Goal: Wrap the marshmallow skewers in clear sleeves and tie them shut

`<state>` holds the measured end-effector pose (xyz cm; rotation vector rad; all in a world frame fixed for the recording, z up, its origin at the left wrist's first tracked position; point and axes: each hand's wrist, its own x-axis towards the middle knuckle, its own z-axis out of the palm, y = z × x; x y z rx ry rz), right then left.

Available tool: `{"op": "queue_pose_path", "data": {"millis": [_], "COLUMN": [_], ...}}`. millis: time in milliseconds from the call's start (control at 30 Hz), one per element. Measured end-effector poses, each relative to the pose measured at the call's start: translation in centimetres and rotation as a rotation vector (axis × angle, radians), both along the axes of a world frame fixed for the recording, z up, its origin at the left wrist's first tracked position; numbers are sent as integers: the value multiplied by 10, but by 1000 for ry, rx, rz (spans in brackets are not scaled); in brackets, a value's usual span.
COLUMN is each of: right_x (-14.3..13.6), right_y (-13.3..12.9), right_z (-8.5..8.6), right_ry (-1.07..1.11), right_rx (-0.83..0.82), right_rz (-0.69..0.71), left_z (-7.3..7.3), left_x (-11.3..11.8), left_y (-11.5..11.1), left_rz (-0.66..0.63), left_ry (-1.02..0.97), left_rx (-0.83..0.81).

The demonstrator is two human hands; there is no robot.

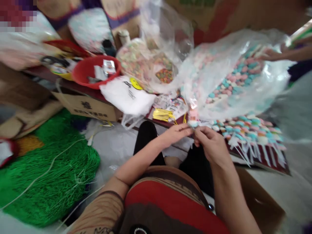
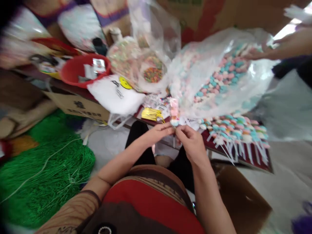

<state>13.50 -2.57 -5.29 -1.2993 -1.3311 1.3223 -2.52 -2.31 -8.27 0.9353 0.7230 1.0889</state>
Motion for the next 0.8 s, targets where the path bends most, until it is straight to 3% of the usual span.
{"op": "queue_pose_path", "data": {"millis": [133,333,433,567,667,800], "right_x": [5,-13,-18,-19,-16,-7], "right_y": [6,6,6,9,12,15], "right_z": [-5,-5,-6,-16,-24,-33], "right_ry": [-99,134,204,260,252,148], "right_rx": [-6,-164,-263,-249,-149,-44], "right_rz": [103,57,0,-78,-124,-95], "left_z": [-2,-8,-13,-20,-23,-24], "left_x": [-1,3,1,-1,-2,-3], "left_y": [2,3,4,7,9,10], "left_rz": [-45,130,241,357,298,194], "left_ry": [-142,-199,-11,471,802,1024], "left_rx": [-34,-75,63,383,547,701]}}
